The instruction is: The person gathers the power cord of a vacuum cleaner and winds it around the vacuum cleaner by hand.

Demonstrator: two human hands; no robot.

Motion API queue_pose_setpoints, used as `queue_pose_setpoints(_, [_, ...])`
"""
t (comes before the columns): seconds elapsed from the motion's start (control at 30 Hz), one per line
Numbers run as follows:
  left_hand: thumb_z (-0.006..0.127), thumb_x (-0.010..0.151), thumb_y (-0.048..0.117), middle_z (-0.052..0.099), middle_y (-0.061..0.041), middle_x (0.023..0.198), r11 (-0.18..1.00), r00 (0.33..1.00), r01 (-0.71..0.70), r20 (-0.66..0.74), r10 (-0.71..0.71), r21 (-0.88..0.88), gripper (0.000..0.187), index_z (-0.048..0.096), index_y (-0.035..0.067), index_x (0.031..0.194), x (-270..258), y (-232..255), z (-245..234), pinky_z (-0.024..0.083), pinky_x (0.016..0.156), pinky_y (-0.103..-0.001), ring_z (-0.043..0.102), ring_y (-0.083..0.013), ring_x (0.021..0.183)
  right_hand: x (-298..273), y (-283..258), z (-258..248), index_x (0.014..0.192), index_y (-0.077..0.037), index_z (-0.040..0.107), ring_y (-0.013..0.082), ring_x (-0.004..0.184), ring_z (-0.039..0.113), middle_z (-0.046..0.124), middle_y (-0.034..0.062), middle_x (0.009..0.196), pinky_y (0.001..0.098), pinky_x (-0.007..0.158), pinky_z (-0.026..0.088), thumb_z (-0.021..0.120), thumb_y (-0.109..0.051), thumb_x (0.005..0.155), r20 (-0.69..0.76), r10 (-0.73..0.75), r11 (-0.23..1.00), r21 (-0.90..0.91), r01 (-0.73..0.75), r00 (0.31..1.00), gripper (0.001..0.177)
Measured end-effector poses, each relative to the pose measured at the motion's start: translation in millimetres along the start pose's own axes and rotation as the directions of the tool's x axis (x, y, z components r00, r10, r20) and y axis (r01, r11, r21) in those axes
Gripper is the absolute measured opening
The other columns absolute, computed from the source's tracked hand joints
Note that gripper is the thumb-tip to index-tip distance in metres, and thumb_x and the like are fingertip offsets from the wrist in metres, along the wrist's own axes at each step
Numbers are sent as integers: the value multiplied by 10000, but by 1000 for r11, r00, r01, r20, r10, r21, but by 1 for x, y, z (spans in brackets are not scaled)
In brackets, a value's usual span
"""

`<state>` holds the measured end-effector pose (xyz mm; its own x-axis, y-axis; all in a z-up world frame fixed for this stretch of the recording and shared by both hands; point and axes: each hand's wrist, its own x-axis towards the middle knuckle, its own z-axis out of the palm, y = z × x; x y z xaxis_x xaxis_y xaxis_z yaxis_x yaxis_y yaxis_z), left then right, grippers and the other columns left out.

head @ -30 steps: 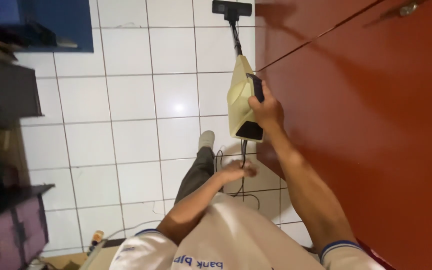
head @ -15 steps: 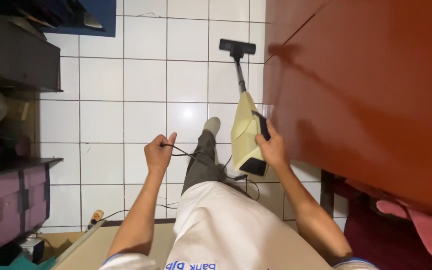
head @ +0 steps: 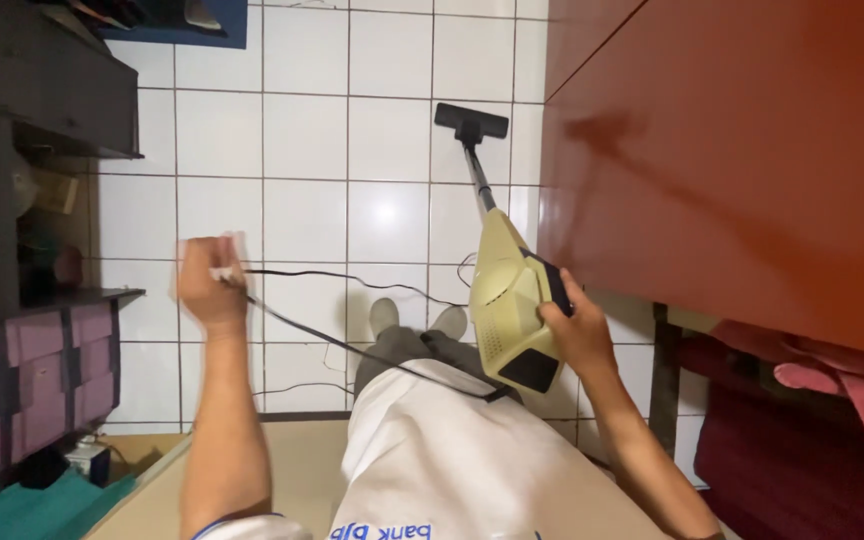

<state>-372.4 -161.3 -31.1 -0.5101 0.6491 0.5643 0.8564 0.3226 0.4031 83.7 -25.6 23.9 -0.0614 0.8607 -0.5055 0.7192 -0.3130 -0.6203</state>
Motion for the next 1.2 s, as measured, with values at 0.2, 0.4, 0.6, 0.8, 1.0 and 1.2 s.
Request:
queue_pose_setpoints(0.2, [790,1098,256,606,-79,842,883,810,469,-395,-434,-8,357,600,16,913,-29,-183,-58,509,670,-335,545,-162,752,4,-9,20,1511,-36,485,199,1032,688,737,163,1162,283,905,502,655,-253,800,-10,39,985,170,-37,999,762])
queue_pose_setpoints(0.4, [556,1132,420,610,-27,817,570,580,646,-160,-799,-508,449,525,62,862,-50,-193,-85,527,639,-268,534,-103,663,20,-9,51,1496,3,495,185,945,699,741,151,1116,299,843,538,697,-166,787,-27,7,962,274,1,1000,756])
queue_pose_setpoints(0.6, [510,1183,394,446,19,761,642,593,631,-264,-761,-435,488,417,74,826,-32,-189,-136,352,583,-281,374,-107,645,6,-34,42,1351,42,638,197,917,713,745,154,1102,306,804,562,714,-99,757,-51,51,952,304,-33,997,615])
queue_pose_setpoints(0.8, [610,1246,197,431,1,780,856,791,488,-330,-516,-168,467,437,28,846,-38,-209,-170,337,627,-304,358,-124,723,-1,-72,50,1334,14,651,212,935,726,758,159,1076,311,835,549,692,-164,756,-119,-35,989,142,52,992,606])
queue_pose_setpoints(1.0, [620,1210,168,495,13,793,778,727,602,-277,-628,-182,395,497,16,867,-65,-185,-162,378,623,-269,424,-95,728,12,-77,47,1357,-43,660,235,917,745,768,175,1016,336,843,549,692,-268,748,-203,-44,999,-20,40,978,650])
queue_pose_setpoints(1.2, [670,1154,199,572,0,774,694,676,662,-176,-716,-282,362,592,-8,867,-73,-147,-97,398,624,-287,463,-94,707,59,-69,39,1374,-77,659,259,938,747,768,181,1012,352,863,549,695,-281,753,-214,-52,998,-52,42,976,655])
